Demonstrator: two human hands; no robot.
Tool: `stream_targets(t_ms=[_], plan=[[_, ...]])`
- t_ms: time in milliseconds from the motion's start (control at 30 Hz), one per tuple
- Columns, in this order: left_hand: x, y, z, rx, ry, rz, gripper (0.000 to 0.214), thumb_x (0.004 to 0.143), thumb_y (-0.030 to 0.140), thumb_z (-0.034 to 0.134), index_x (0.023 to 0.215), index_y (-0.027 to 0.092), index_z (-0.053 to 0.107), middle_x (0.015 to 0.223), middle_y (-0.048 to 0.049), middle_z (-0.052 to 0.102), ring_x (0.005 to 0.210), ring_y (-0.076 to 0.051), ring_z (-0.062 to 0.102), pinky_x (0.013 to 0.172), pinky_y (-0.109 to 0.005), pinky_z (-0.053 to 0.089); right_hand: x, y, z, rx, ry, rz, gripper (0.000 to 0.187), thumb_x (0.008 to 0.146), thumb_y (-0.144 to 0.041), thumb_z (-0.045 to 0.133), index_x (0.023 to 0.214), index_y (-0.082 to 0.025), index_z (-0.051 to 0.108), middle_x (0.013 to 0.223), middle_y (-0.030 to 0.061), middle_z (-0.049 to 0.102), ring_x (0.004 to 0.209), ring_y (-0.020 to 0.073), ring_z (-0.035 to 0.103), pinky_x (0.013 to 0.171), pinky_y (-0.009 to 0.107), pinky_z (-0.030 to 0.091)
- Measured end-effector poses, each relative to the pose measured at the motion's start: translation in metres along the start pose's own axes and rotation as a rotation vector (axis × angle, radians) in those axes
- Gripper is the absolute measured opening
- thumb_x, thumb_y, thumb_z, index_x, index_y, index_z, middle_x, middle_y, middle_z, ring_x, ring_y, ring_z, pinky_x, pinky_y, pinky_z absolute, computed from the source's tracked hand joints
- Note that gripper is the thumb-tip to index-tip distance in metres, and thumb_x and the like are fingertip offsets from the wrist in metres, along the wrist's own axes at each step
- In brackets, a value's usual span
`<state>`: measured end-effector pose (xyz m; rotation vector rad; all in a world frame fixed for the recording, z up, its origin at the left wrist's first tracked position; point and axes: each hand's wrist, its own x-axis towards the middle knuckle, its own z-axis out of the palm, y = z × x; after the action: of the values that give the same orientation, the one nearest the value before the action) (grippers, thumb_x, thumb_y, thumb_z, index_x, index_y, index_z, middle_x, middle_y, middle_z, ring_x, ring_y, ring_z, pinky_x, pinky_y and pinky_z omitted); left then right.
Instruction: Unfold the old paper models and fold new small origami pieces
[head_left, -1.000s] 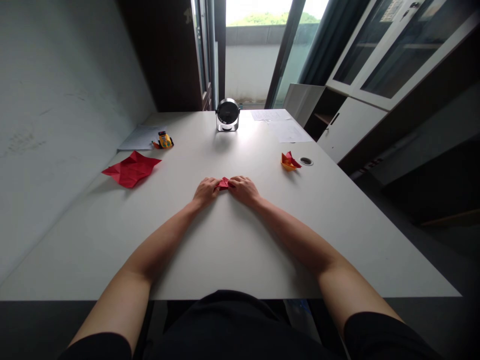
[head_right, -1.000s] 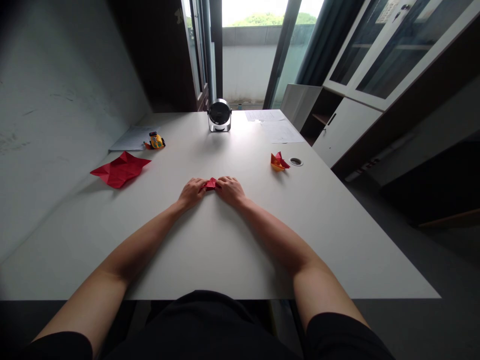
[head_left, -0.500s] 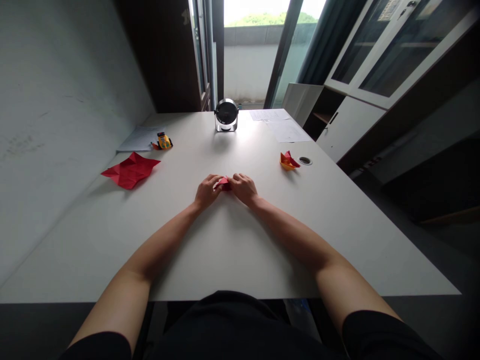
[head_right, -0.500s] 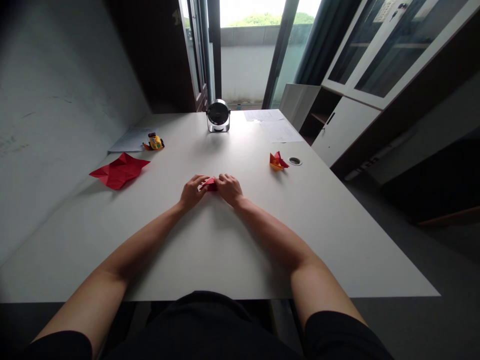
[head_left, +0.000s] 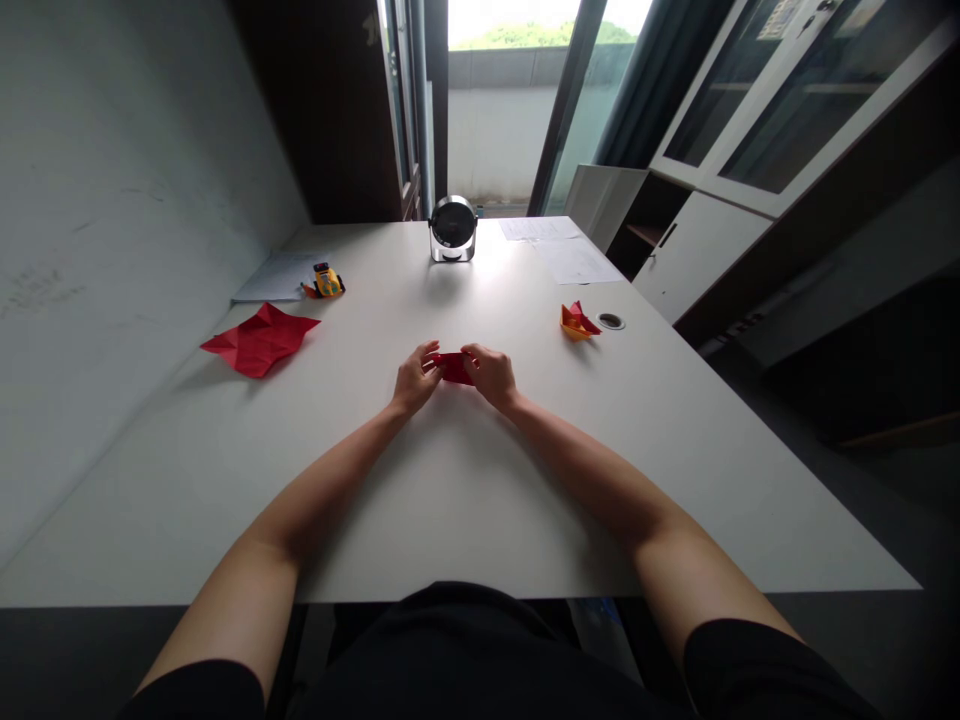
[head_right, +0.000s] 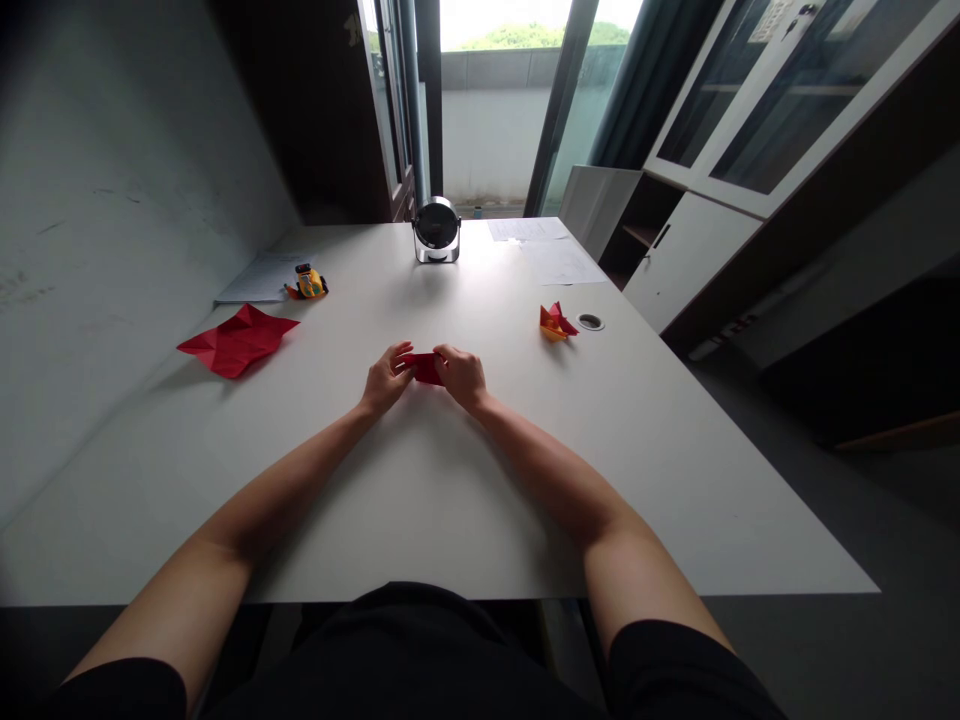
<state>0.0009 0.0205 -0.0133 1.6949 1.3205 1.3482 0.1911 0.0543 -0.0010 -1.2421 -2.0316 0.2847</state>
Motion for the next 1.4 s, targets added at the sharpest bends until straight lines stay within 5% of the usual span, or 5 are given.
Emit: stream_targets(t_ms=[433,733,1000,1267,1400], plan=[[0.002,0.004,-0.005,0.173,0.024,-0.029,0.036,0.098,0.028,0.053,0.131,0.026,0.066,0.133,-0.0053,0.068,0.117,-0.023,0.068,0.105,-0.041,0.054,0.003,0.007,0.011,0.443,-0.012,0.09,0.017,0.093,-0.034,0.056,0.1,-0.023,0.067,0.092,0.0009,0.076,0.077,0.017,0.075,0.069,0.027,0.06],[0.007,-0.013,-0.002,-0.195,-0.002,-0.115,0.045,0.084,0.019,0.053,0.126,0.02,0.069,0.123,-0.0059,0.073,0.108,-0.022,0.071,0.095,-0.04,0.059,0.005,0.012,0.011,0.645,-0.081,0.076,0.026,0.092,-0.03,0.057,0.109,-0.021,0.074,0.106,0.0054,0.076,0.083,0.0179,0.075,0.076,0.033,0.064],[0.01,-0.007,-0.013,-0.012,-0.025,-0.218,0.043,0.086,0.024,0.046,0.117,0.017,0.075,0.108,-0.0076,0.077,0.093,-0.021,0.072,0.089,-0.036,0.058,0.007,0.019,0.012,0.322,-0.135,0.028,0.031,0.091,-0.019,0.052,0.105,-0.022,0.079,0.129,0.0075,0.07,0.107,0.0215,0.072,0.095,0.036,0.058],[0.006,-0.004,-0.017,0.556,-0.15,0.062,0.031,0.09,0.028,0.058,0.115,0.026,0.075,0.117,-0.0037,0.074,0.113,-0.025,0.064,0.106,-0.039,0.047,0.004,0.016,0.008,0.124,-0.176,-0.084,0.032,0.09,-0.014,0.053,0.102,-0.025,0.08,0.117,0.0021,0.075,0.098,0.0174,0.073,0.093,0.029,0.055],[0.006,-0.009,-0.016,0.701,-0.198,0.111,0.031,0.094,0.03,0.056,0.119,0.024,0.074,0.134,-0.004,0.067,0.125,-0.024,0.057,0.113,-0.038,0.042,0.001,0.015,0.011,-0.012,-0.252,-0.214,0.028,0.097,-0.025,0.055,0.113,-0.03,0.077,0.128,-0.0005,0.071,0.119,0.0206,0.066,0.106,0.033,0.05]])
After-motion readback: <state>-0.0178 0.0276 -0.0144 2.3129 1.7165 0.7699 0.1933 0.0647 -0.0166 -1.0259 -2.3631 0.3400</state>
